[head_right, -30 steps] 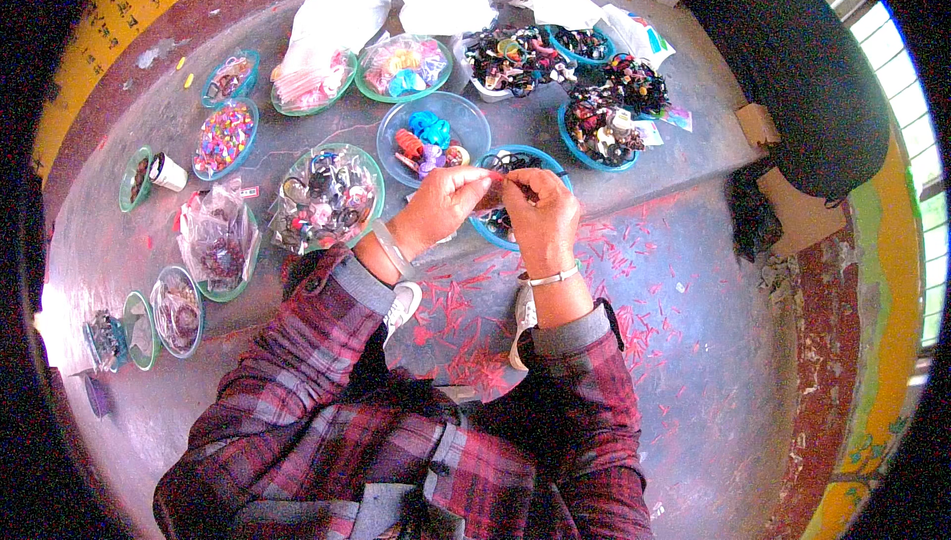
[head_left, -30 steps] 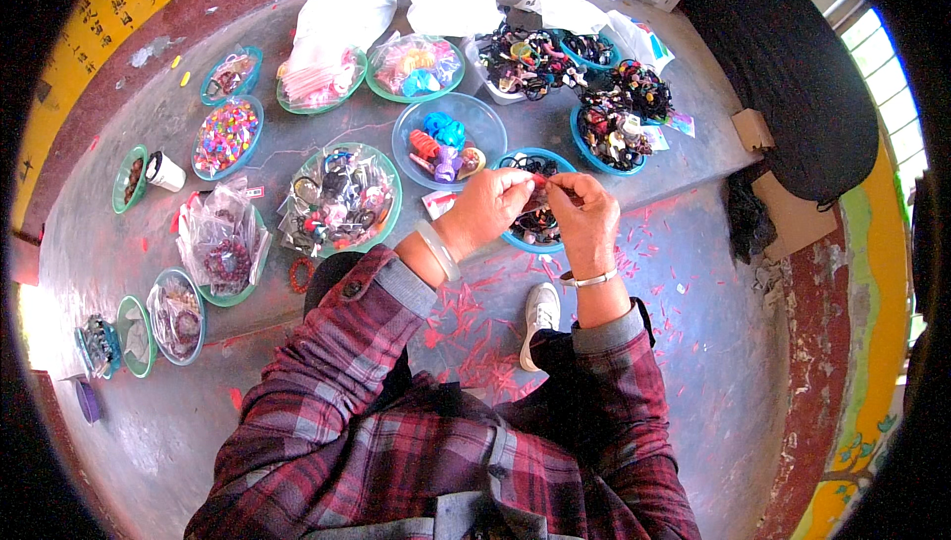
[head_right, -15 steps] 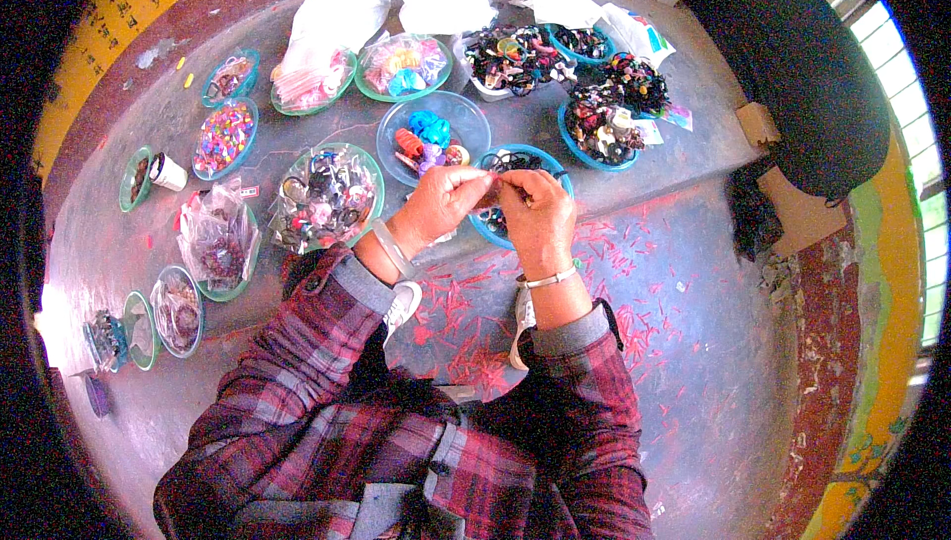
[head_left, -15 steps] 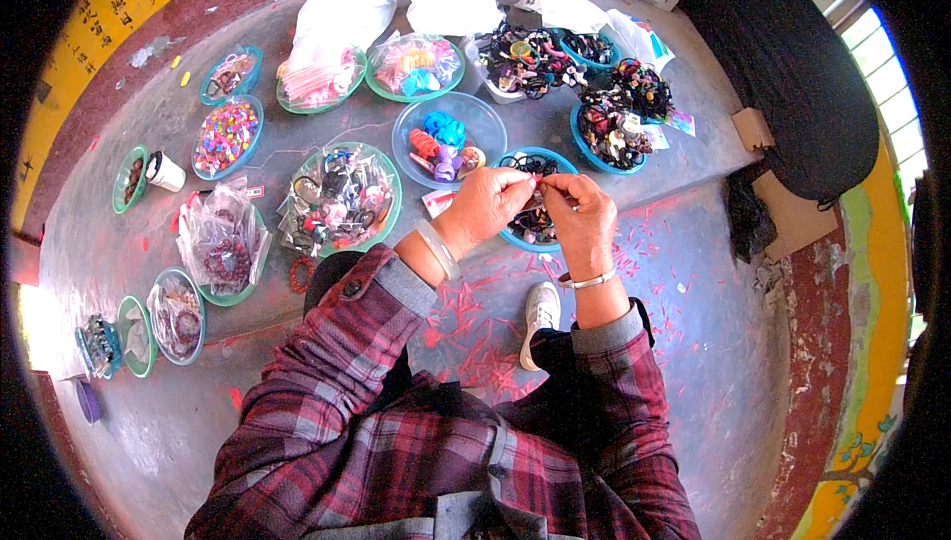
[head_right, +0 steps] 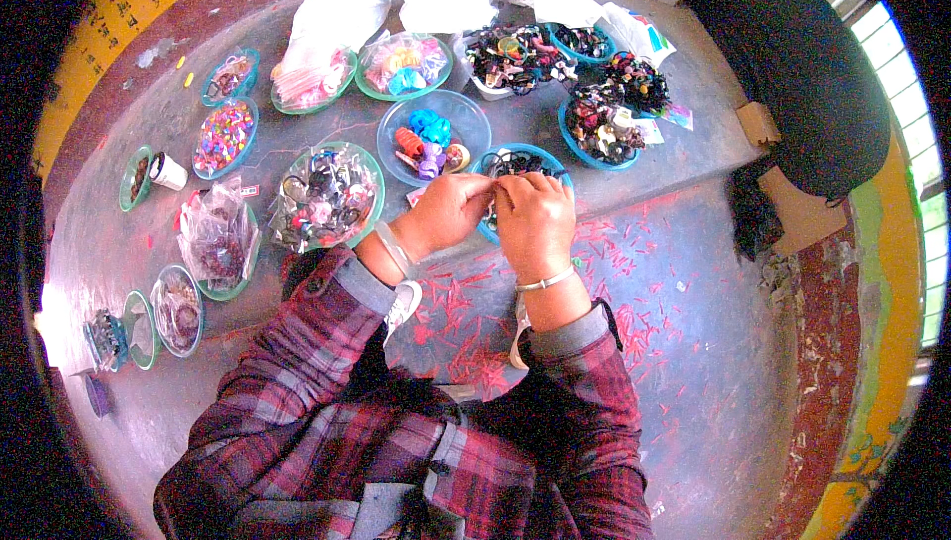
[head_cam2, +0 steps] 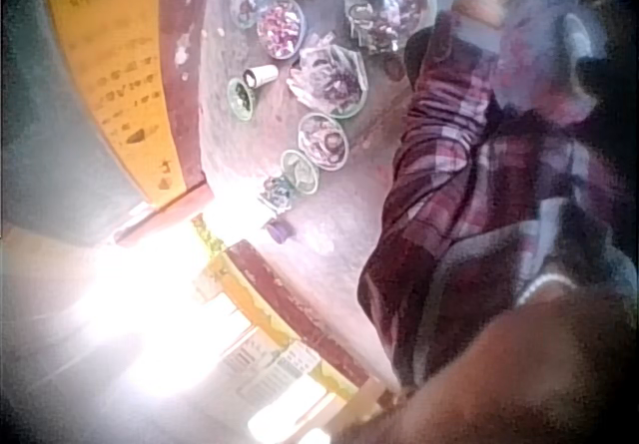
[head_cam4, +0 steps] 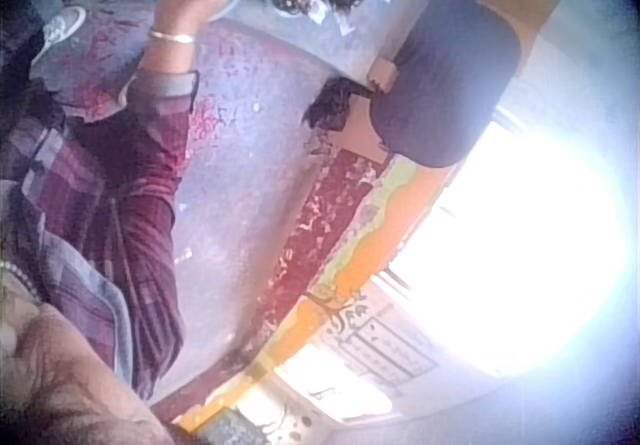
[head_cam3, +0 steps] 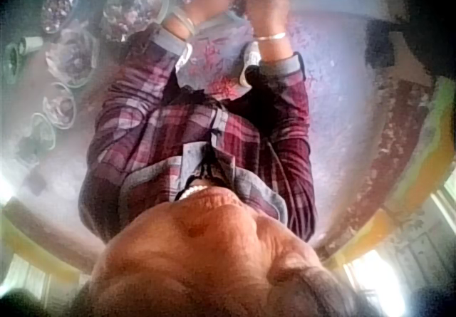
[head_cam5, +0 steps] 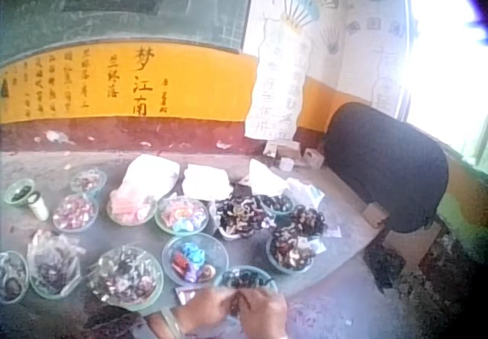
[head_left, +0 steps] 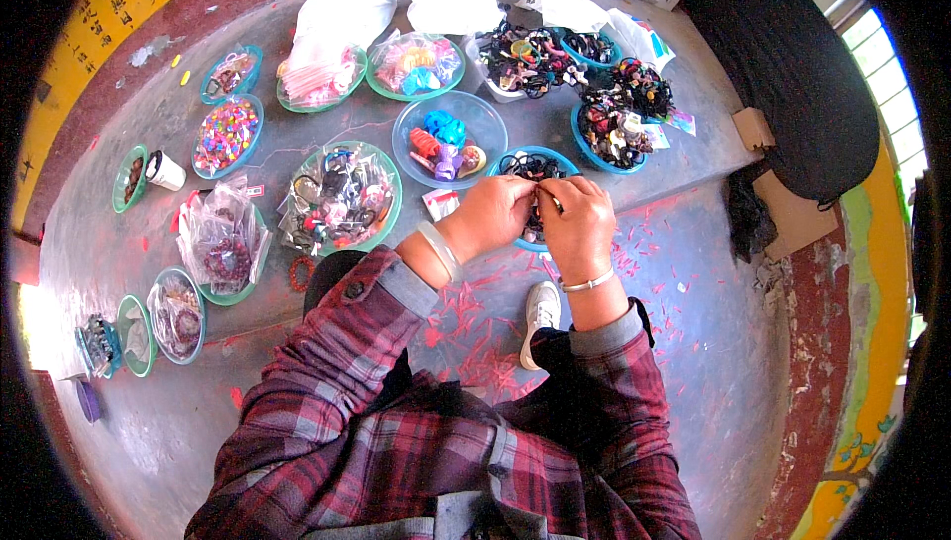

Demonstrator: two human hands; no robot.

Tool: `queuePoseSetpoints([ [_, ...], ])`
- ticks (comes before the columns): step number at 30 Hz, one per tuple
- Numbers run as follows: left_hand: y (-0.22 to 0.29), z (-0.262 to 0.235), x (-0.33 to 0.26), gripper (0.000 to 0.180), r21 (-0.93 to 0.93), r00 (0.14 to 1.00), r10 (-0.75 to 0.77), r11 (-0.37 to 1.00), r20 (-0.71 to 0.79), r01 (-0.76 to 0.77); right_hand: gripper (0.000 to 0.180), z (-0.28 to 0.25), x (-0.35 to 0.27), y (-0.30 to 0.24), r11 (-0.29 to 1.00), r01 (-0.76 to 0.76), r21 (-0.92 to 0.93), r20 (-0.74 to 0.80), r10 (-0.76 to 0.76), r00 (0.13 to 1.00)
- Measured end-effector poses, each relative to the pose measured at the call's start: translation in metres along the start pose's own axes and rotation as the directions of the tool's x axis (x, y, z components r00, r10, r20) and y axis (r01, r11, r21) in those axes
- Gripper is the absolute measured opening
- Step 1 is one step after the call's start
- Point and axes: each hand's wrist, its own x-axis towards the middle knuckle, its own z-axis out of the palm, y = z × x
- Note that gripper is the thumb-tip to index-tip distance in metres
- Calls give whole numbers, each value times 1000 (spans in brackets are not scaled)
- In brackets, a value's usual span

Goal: The person sits on the floor and assembles keychains by hand. They pick small black plastic charms and metal rings from bowls, attach the charms to the rings, and place the finished keychains into a small plastic bag.

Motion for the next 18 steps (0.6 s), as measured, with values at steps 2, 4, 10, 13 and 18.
queuePoseSetpoints([
  [2,-1,3,0,12,56,999,52,997,-13,-51,6,-3,1,-4,991,68,-119,35,-64,997],
  [4,-1,4,0,12,71,997,79,994,-13,-78,6,-4,2,-6,983,78,-165,56,-70,996],
  [10,1,4,0,18,-41,1000,20,999,-14,-20,5,0,3,0,1000,5,-7,-58,-5,998],
  [13,1,2,1,20,-147,997,-80,986,-3,79,5,0,3,1,980,-132,147,-36,138,990],
  [18,-10,4,-1,24,-420,958,-282,864,49,276,8,4,0,9,816,-388,428,85,392,916],
])
